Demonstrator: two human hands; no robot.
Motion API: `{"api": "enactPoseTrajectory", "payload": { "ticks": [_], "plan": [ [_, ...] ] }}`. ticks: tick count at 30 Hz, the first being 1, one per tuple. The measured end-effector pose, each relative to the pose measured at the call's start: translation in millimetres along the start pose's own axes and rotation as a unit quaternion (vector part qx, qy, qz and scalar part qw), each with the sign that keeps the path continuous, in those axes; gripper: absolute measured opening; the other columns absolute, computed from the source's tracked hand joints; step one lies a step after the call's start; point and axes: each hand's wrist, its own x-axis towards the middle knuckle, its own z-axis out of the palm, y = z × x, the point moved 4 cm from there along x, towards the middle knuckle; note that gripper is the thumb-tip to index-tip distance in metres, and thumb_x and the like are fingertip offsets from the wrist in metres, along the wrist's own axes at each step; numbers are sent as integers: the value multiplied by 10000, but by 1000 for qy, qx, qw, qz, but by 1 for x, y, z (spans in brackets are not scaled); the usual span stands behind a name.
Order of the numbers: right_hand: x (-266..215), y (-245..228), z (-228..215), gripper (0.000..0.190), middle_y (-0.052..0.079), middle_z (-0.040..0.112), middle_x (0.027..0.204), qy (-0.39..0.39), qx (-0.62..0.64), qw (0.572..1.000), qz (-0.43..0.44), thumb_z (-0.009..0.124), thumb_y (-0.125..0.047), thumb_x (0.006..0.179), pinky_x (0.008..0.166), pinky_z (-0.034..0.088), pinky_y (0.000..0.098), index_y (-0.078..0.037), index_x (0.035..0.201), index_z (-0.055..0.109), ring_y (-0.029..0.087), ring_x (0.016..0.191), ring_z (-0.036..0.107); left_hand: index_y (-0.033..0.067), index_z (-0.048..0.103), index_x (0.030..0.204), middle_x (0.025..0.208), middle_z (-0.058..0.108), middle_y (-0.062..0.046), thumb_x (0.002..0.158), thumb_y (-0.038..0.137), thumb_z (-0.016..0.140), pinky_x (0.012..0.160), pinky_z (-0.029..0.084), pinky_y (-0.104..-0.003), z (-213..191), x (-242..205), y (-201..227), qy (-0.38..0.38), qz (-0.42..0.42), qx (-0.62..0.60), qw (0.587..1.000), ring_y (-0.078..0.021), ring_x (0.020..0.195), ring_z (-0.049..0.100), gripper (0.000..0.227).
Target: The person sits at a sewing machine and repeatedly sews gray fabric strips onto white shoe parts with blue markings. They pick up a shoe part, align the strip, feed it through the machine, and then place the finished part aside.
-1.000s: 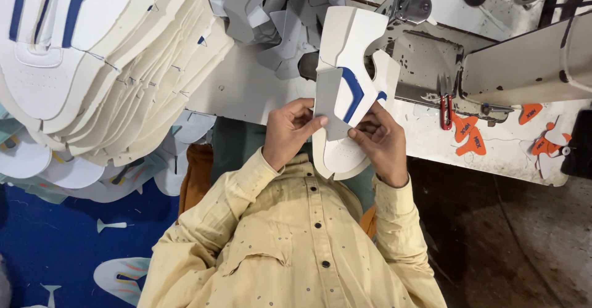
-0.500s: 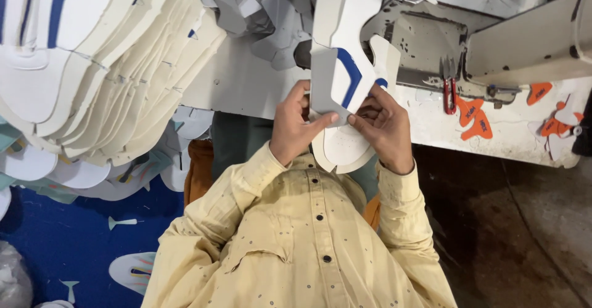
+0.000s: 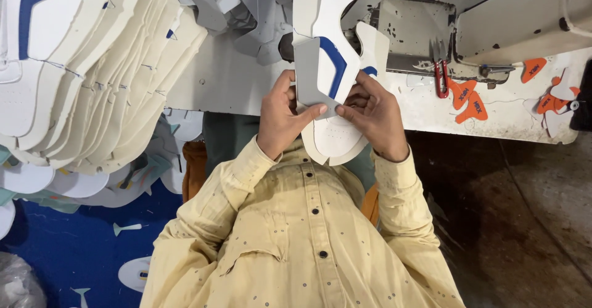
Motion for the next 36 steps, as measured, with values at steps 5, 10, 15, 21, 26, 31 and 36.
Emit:
{"api": "enactPoseTrajectory", "payload": {
  "ticks": [5, 10, 15, 21, 26, 31, 36],
  "plan": [
    [-3, 2, -1, 693, 142, 711, 1125, 18, -26, 999, -11, 749, 85, 880, 878, 619, 347, 64, 1507, 454, 203, 1019, 716, 2, 519, 1257, 973, 767, -112, 890, 90, 836, 718, 566, -238, -1, 1, 1, 1, -21, 21, 1000, -90, 907, 720, 493],
    [-11, 13, -1, 738, 139, 717, 1080, 40, -38, 998, -7, 763, 104, 838, 842, 620, 348, 53, 1505, 452, 200, 979, 715, -3, 485, 1334, 1115, 709, -107, 1060, 256, 709, 852, 545, -262, -1, 0, 5, -27, 76, -2, 997, -100, 1037, 658, 439],
    [-20, 22, 4, 733, 123, 707, 1110, 42, -10, 999, -13, 752, 120, 844, 859, 605, 342, 54, 1512, 459, 191, 1000, 697, -8, 428, 1354, 893, 687, -83, 1086, 390, 570, 691, 490, -246, 1, 7, 0, 14, 34, 30, 999, -60, 793, 608, 501],
    [-30, 25, 4, 709, 105, 699, 1147, 48, 5, 999, -13, 740, 127, 854, 890, 599, 335, 53, 1506, 472, 181, 1031, 691, -9, 485, 1289, 810, 661, -75, 1094, 417, 552, 629, 450, -241, 7, 4, 3, 13, 47, 50, 998, -51, 712, 541, 473],
    [-36, 29, 6, 707, 99, 698, 1126, 53, 6, 998, -25, 745, 118, 862, 875, 597, 333, 51, 1511, 474, 176, 1013, 686, -23, 572, 1254, 728, 650, -45, 1059, 404, 548, 566, 424, -240, 12, 3, 9, 18, 30, 39, 999, -35, 643, 515, 470],
    [-42, 32, 10, 601, 94, 714, 1073, 73, -22, 996, -49, 758, 103, 868, 854, 591, 308, 56, 1426, 540, 165, 969, 704, -36, 575, 1213, 713, 529, -51, 1098, 373, 581, 571, 382, -276, 14, 0, -6, 79, 47, 17, 996, -32, 681, 412, 425],
    [-56, 50, 13, 436, 83, 709, 1017, 158, -44, 985, -57, 793, 56, 899, 791, 591, 302, 23, 1249, 535, 158, 915, 723, -21, 590, 1059, 644, 451, -87, 1075, 345, 586, 508, 316, -323, 23, 28, 25, 2, 62, 100, 993, -71, 561, 391, 366]
  ]
}}
